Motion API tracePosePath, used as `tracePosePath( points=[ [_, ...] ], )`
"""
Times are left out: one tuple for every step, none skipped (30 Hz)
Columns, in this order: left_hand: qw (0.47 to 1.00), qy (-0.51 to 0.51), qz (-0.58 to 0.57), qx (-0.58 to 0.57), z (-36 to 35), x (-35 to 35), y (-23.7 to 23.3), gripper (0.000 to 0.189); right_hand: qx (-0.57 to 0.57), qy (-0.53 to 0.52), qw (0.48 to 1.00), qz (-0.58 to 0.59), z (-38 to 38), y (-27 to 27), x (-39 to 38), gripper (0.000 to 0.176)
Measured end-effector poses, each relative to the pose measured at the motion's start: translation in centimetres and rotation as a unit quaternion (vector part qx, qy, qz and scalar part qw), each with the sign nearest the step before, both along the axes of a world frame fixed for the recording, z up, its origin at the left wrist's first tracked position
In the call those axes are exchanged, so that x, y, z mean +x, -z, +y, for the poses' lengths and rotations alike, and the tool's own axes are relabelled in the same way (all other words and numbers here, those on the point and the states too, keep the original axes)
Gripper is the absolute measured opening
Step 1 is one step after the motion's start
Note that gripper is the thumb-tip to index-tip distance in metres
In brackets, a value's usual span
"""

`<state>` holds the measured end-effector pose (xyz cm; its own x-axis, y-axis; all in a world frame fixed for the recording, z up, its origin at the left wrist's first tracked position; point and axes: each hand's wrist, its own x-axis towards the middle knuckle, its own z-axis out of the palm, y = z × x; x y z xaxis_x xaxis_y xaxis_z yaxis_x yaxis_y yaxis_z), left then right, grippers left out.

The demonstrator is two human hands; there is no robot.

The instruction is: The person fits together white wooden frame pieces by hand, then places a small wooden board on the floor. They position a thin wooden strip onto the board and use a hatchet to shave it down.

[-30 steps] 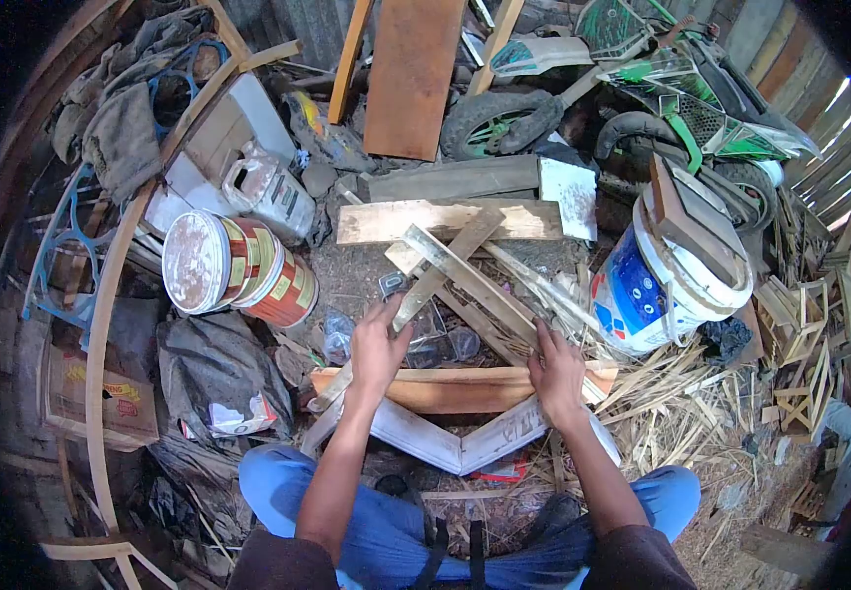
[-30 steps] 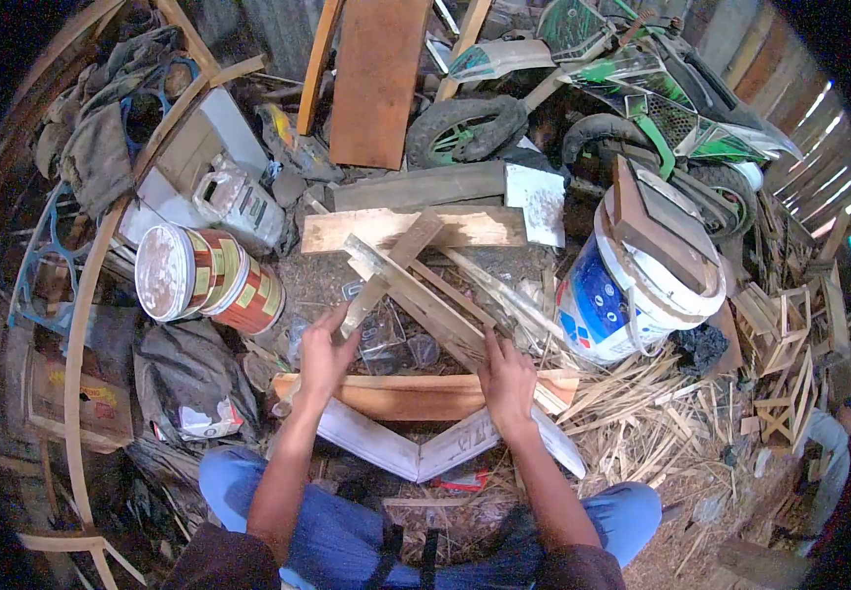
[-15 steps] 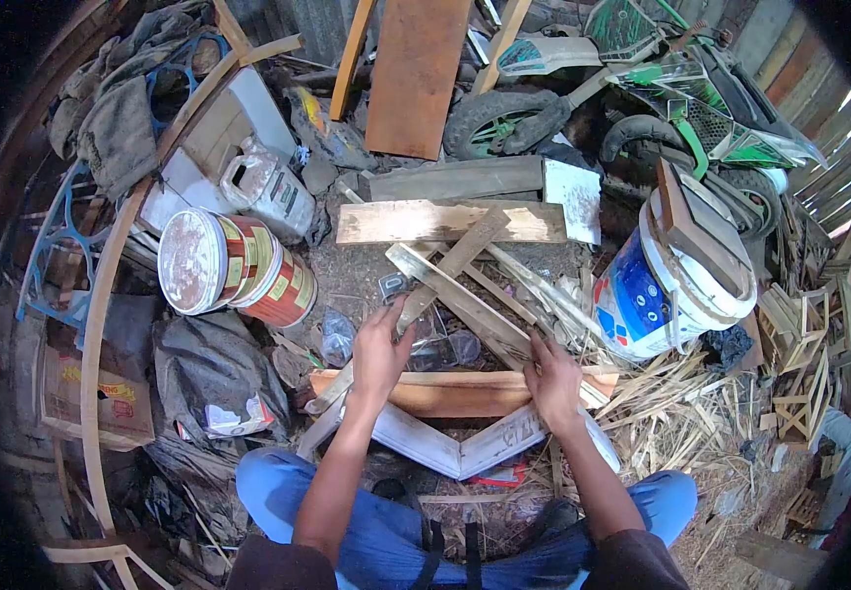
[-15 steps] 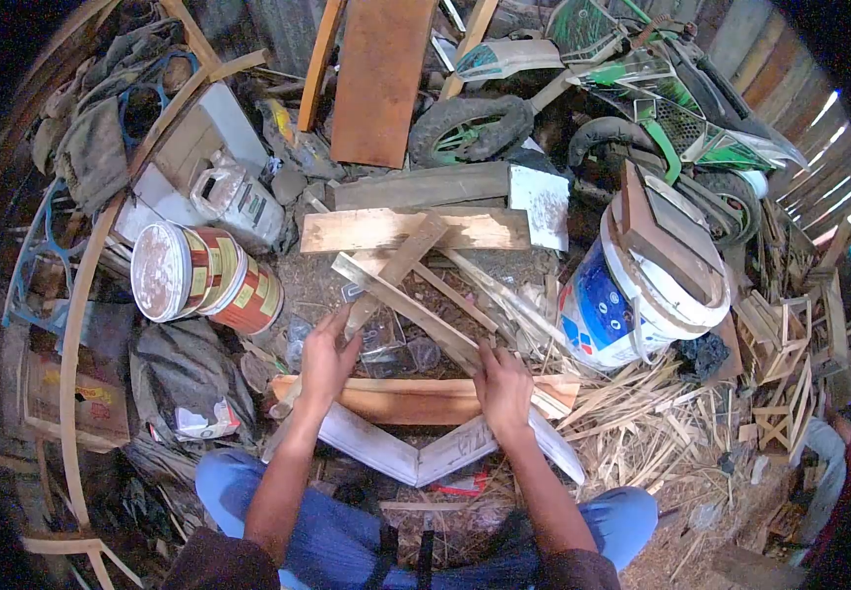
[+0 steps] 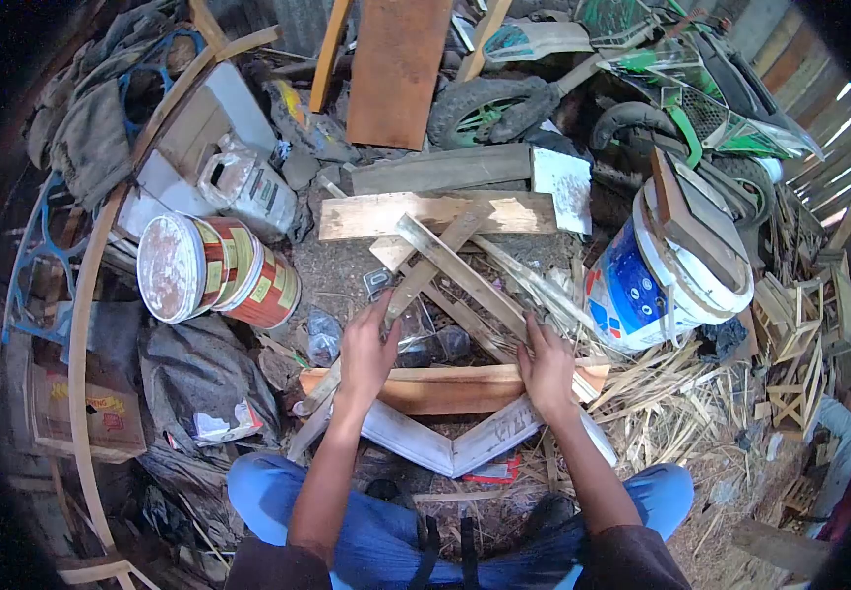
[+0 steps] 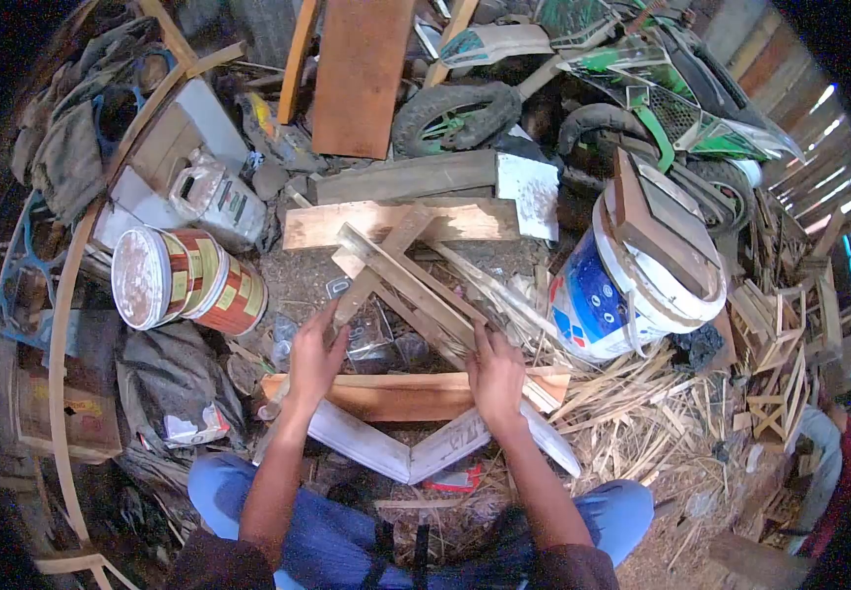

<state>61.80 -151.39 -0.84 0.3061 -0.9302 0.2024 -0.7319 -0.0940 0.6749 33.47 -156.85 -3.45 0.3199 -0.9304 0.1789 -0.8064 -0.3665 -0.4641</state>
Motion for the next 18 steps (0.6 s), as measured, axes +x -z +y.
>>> tracePosePath(
  points=[
    [1.000, 0.004, 0.000, 0.002, 0.0, 0.0, 0.0, 0.044, -0.012, -0.003, 1.000, 0.001, 0.0, 0.0, 0.1, 0.054],
    [1.000, -0.003, 0.007, 0.012, 0.0, 0.0, 0.0, 0.043, 0.013, -0.006, 1.000, -0.009, -0.2, -0.3, -0.2, 0.053],
    [1.000, -0.012, 0.014, 0.021, -0.1, 0.1, 0.0, 0.043, 0.015, -0.003, 1.000, -0.010, -0.6, -0.9, -0.7, 0.053],
    [1.000, -0.011, 0.015, 0.024, -0.1, 0.0, -0.1, 0.043, 0.028, -0.038, 0.999, -0.014, -1.1, -1.6, -1.6, 0.058],
    [0.999, -0.023, 0.001, 0.028, -0.1, -0.2, -0.1, 0.043, 0.040, -0.074, 0.996, -0.016, -1.8, -2.0, -2.7, 0.063],
    [0.999, -0.034, -0.013, 0.031, -0.2, -0.5, -0.1, 0.043, 0.091, -0.065, 0.994, -0.020, -2.5, -2.0, -4.0, 0.054],
    [0.999, -0.033, -0.009, 0.034, -0.3, -0.6, 0.1, 0.043, 0.094, -0.064, 0.993, -0.016, -2.6, -1.7, -5.3, 0.054],
    [0.999, -0.037, -0.006, 0.027, -0.4, -0.6, 0.3, 0.042, 0.106, -0.059, 0.993, 0.002, -2.6, -1.1, -6.6, 0.048],
    [0.999, -0.039, -0.003, 0.019, -0.6, -0.6, 0.7, 0.042, 0.117, -0.052, 0.992, 0.019, -2.6, -0.4, -7.8, 0.042],
    [0.999, -0.040, -0.001, 0.009, -0.8, -0.7, 1.0, 0.042, 0.100, -0.072, 0.991, 0.051, -2.6, 0.5, -8.6, 0.035],
    [0.999, -0.035, 0.001, 0.009, -0.9, -0.8, 1.1, 0.042, 0.101, -0.067, 0.991, 0.052, -2.3, 1.4, -9.1, 0.035],
    [0.999, -0.042, -0.004, 0.018, -1.0, -1.0, 1.0, 0.042, 0.149, -0.046, 0.987, 0.045, -1.9, 1.6, -9.0, 0.031],
    [0.998, -0.050, -0.009, 0.027, -1.1, -1.0, 1.0, 0.042, 0.197, -0.028, 0.979, 0.038, -1.6, 2.0, -8.9, 0.028],
    [0.999, -0.042, -0.012, -0.005, -1.1, -0.9, 1.7, 0.041, 0.145, -0.032, 0.989, -0.027, -1.5, 3.9, -9.0, 0.024],
    [0.999, -0.041, -0.013, -0.004, -1.1, -1.2, 1.3, 0.041, 0.146, -0.032, 0.988, -0.028, -1.3, 3.5, -8.8, 0.024],
    [0.999, -0.051, -0.007, 0.008, -1.0, -1.5, 0.7, 0.042, 0.150, -0.020, 0.988, -0.014, -1.2, 3.1, -8.4, 0.022],
    [0.998, -0.060, -0.002, 0.019, -1.1, -1.8, 0.3, 0.043, 0.153, -0.008, 0.988, -0.002, -1.3, 2.7, -8.1, 0.020],
    [0.998, -0.060, -0.005, 0.020, -1.2, -1.8, 0.3, 0.043, 0.154, -0.008, 0.988, -0.005, -1.4, 2.6, -8.1, 0.020]
  ],
)
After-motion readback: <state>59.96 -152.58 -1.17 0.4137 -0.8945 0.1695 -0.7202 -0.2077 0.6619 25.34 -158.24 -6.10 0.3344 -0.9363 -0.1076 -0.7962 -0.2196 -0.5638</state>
